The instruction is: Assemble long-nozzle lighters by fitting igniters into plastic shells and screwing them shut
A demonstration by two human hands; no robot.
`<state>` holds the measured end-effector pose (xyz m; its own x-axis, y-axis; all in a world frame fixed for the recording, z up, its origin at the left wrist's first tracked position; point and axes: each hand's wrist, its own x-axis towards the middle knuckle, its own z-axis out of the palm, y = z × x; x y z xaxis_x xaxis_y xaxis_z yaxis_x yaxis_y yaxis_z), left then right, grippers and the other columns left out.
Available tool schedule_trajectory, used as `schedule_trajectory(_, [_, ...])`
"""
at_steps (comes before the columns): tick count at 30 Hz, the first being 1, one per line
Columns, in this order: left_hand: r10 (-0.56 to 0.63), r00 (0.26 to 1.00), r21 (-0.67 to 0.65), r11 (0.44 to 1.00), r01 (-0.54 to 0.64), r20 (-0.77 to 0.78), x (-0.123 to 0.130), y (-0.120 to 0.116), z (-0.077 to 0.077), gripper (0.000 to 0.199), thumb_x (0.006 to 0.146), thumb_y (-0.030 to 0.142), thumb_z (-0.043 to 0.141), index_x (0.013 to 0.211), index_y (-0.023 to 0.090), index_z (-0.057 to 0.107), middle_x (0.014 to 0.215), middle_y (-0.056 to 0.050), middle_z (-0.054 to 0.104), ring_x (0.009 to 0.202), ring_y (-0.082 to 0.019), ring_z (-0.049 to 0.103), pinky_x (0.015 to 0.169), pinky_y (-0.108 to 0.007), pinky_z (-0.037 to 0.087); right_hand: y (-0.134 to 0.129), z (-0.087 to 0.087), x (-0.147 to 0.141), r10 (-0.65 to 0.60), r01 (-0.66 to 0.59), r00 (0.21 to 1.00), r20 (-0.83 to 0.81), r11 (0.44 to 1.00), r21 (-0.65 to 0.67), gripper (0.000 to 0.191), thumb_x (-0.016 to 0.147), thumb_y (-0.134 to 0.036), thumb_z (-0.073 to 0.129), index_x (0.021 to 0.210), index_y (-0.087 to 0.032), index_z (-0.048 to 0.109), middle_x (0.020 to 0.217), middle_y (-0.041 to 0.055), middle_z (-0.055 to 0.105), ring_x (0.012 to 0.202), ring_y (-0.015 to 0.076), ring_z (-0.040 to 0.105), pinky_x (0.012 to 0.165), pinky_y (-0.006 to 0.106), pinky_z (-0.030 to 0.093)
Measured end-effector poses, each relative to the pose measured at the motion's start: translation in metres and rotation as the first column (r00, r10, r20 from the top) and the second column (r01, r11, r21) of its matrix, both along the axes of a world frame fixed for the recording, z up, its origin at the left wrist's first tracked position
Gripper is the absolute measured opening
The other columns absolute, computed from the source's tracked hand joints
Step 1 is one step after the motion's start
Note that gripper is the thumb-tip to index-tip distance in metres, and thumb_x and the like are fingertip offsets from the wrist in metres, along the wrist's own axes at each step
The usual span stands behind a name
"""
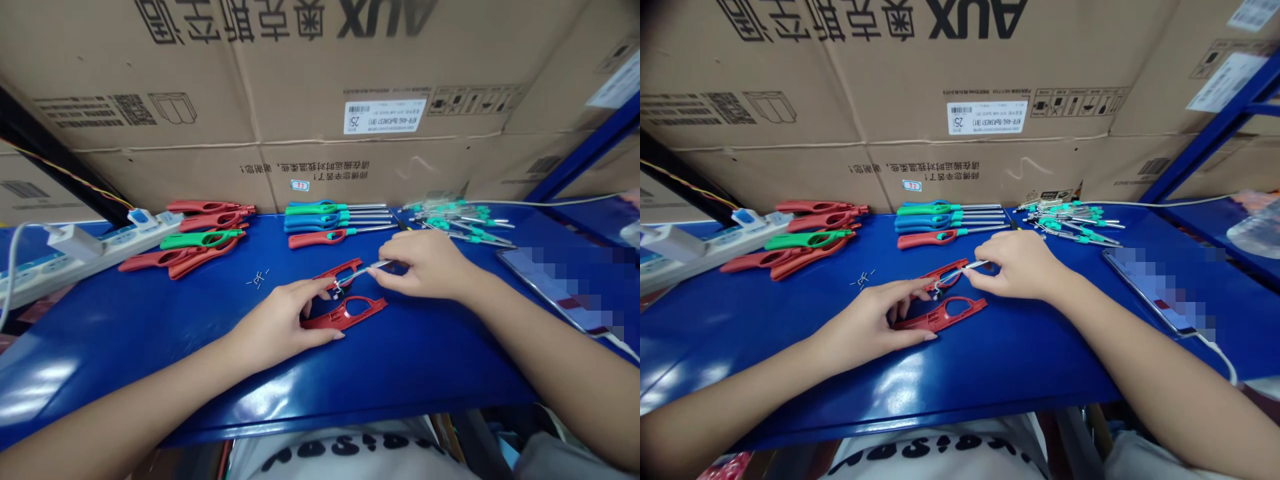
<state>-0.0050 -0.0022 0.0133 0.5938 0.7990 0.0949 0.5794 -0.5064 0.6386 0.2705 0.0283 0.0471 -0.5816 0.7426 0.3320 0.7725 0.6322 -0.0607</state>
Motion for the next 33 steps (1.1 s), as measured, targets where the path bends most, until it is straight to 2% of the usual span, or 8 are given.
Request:
schedule_trajectory(5, [-0.014, 0.998, -0.052, 0.999, 0.010, -0.064, -0.002, 0.000, 0.003, 0.069, 0.083, 0.038, 0.075, 0.146, 0.029, 0.049, 0.107, -0.003, 0.068, 0.076, -0.017, 0.060, 0.072, -0.031, 0.051, 0.005, 0.006, 0.011, -0.021, 0.017, 0.998, 0.053, 0.996, 0.091, 0.036, 0.090, -0.042, 0.056, 0.065, -0.017, 0.062, 0.063, 0.0027, 0.064, 0.063, 0.0152, 0.057, 0.059, 0.027, 0.029])
schedule_trajectory(13, [-0.034, 0.968, 0.014, 0.999, 0.039, -0.248, -0.012, 0.002, 0.024, 0.063, 0.084, 0.026, 0.068, 0.144, 0.037, 0.051, 0.111, -0.004, 0.069, 0.093, -0.023, 0.066, 0.081, -0.035, 0.050, 0.003, 0.007, 0.012, -0.010, -0.001, 0.998, 0.064, 0.983, 0.181, 0.036, 0.091, -0.042, 0.056, 0.064, -0.018, 0.061, 0.061, 0.0030, 0.063, 0.061, 0.0158, 0.057, 0.056, 0.027, 0.028])
schedule_trajectory(16, [-0.009, 0.983, 0.018, 1.000, 0.012, -0.185, -0.011, 0.003, 0.027, 0.054, 0.087, 0.036, 0.069, 0.139, 0.032, 0.057, 0.109, -0.005, 0.070, 0.091, -0.023, 0.065, 0.079, -0.034, 0.051, 0.001, 0.006, 0.011, 0.039, -0.051, 0.997, 0.062, 0.977, 0.206, 0.034, 0.091, -0.041, 0.058, 0.065, -0.019, 0.061, 0.061, 0.0027, 0.063, 0.060, 0.0159, 0.057, 0.056, 0.028, 0.029])
schedule_trajectory(19, [0.034, 0.999, -0.098, 0.995, -0.034, 0.002, -0.008, 0.005, 0.025, 0.044, 0.094, 0.045, 0.060, 0.135, 0.027, 0.061, 0.109, -0.005, 0.072, 0.086, -0.020, 0.065, 0.076, -0.031, 0.051, -0.001, 0.005, 0.008, 0.097, -0.109, 0.994, 0.059, 0.954, 0.279, 0.035, 0.093, -0.041, 0.058, 0.065, -0.020, 0.061, 0.059, 0.0022, 0.062, 0.057, 0.0157, 0.055, 0.054, 0.029, 0.029])
schedule_trajectory(22, [0.115, 0.975, -0.345, 0.938, -0.044, 0.190, -0.004, 0.008, 0.022, 0.038, 0.098, 0.044, 0.052, 0.125, 0.021, 0.066, 0.105, -0.005, 0.074, 0.079, -0.016, 0.065, 0.074, -0.029, 0.052, -0.004, 0.006, 0.003, 0.157, -0.162, 0.987, 0.043, 0.917, 0.364, 0.035, 0.094, -0.041, 0.058, 0.066, -0.020, 0.060, 0.058, 0.0018, 0.062, 0.056, 0.0156, 0.052, 0.054, 0.030, 0.030])
schedule_trajectory(26, [0.224, 0.912, -0.659, 0.750, 0.065, 0.345, 0.000, 0.012, 0.021, 0.035, 0.097, 0.044, 0.055, 0.093, 0.015, 0.074, 0.077, -0.003, 0.071, 0.061, -0.010, 0.057, 0.062, -0.022, 0.047, -0.009, 0.008, -0.002, 0.198, -0.198, 0.979, 0.046, 0.882, 0.427, 0.032, 0.092, -0.040, 0.062, 0.067, -0.021, 0.060, 0.058, 0.0009, 0.062, 0.055, 0.0153, 0.048, 0.054, 0.030, 0.031])
schedule_trajectory(29, [0.253, 0.893, -0.725, 0.680, 0.109, 0.372, 0.000, 0.013, 0.023, 0.033, 0.092, 0.042, 0.065, 0.078, 0.015, 0.075, 0.063, 0.000, 0.066, 0.054, -0.006, 0.050, 0.057, -0.018, 0.043, -0.010, 0.010, -0.002, 0.208, -0.212, 0.976, 0.058, 0.869, 0.447, 0.030, 0.092, -0.039, 0.063, 0.069, -0.020, 0.060, 0.059, 0.0006, 0.061, 0.056, 0.0152, 0.046, 0.054, 0.029, 0.030])
schedule_trajectory(33, [0.339, 0.848, -0.725, 0.684, 0.074, 0.407, -0.001, 0.014, 0.023, 0.018, 0.082, 0.036, 0.078, 0.086, 0.018, 0.079, 0.071, 0.000, 0.072, 0.055, -0.005, 0.051, 0.055, -0.017, 0.042, -0.008, 0.009, 0.001, 0.210, -0.221, 0.975, 0.074, 0.883, 0.415, 0.031, 0.092, -0.041, 0.062, 0.070, -0.020, 0.060, 0.059, 0.0011, 0.059, 0.058, 0.0158, 0.045, 0.055, 0.029, 0.029])
